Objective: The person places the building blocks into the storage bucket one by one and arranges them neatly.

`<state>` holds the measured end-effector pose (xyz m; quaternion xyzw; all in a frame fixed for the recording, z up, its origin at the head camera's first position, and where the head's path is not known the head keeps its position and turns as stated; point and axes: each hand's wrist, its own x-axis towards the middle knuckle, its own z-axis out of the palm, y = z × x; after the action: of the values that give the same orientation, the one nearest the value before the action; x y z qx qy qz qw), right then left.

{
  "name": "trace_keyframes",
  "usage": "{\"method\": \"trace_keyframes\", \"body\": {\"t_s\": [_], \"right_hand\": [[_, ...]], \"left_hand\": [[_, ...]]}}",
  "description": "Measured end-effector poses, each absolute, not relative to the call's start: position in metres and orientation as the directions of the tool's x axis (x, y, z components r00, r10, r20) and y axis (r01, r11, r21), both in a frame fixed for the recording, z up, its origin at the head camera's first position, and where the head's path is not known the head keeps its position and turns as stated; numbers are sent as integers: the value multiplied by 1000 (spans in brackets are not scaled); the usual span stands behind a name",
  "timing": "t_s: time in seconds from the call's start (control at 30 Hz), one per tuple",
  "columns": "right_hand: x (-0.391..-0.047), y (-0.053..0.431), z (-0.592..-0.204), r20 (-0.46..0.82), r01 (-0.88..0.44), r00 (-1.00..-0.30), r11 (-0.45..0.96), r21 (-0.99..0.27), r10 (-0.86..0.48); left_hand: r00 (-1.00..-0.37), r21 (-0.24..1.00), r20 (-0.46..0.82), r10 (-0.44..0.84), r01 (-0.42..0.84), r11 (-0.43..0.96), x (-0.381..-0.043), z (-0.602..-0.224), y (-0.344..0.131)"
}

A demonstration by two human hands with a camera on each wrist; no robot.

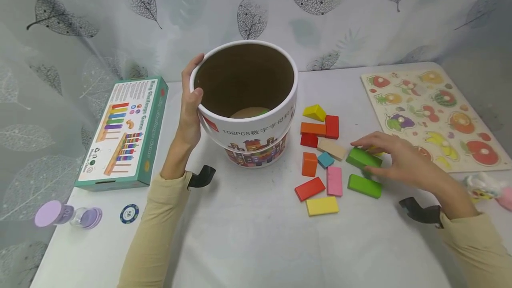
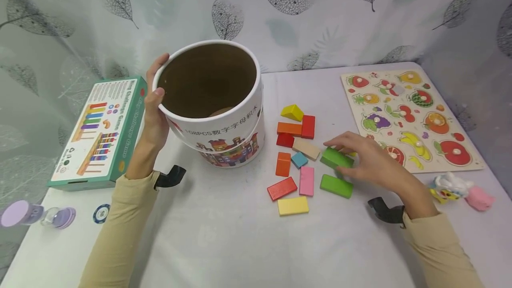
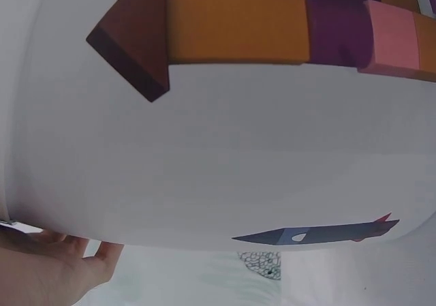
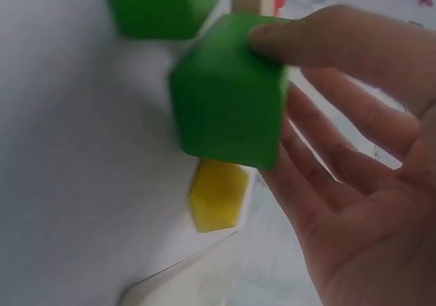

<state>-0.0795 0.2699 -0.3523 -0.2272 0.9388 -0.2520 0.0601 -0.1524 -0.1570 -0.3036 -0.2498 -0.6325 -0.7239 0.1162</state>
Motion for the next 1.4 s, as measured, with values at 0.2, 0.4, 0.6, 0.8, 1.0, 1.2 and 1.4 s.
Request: {"method": "trace_keyframes", "body": {"t_s": [0.2,0.4,0.6,0.8,1.0,1.2,1.4], "right_hand": [[-76,273,-361,-3,-398,-896,807,-436,-444],[-77,275,-356,26,-413,-898,818,-400,-440],[-94,265,-321,183,-465,-885,797,-386,-428],[-121,235,-262,445,-640,-755,690,-337,-482],[-142,178,-209,547,-741,-665,544,-394,-509],[-157,130,-197,607,-804,-592,345,-484,-530],[-164,112,-203,615,-819,-562,267,-509,-552]], "left_hand": [[-847,856,510,150,484,-179,-152,-303,-157],[-845,855,513,150,487,-178,-153,-304,-156],[-842,849,518,153,484,-212,-154,-304,-157],[-841,849,519,155,486,-207,-154,-305,-157],[-840,848,522,147,493,-197,-155,-305,-156],[-841,849,518,153,484,-210,-155,-306,-155],[-845,856,512,151,488,-170,-154,-306,-156]]}}
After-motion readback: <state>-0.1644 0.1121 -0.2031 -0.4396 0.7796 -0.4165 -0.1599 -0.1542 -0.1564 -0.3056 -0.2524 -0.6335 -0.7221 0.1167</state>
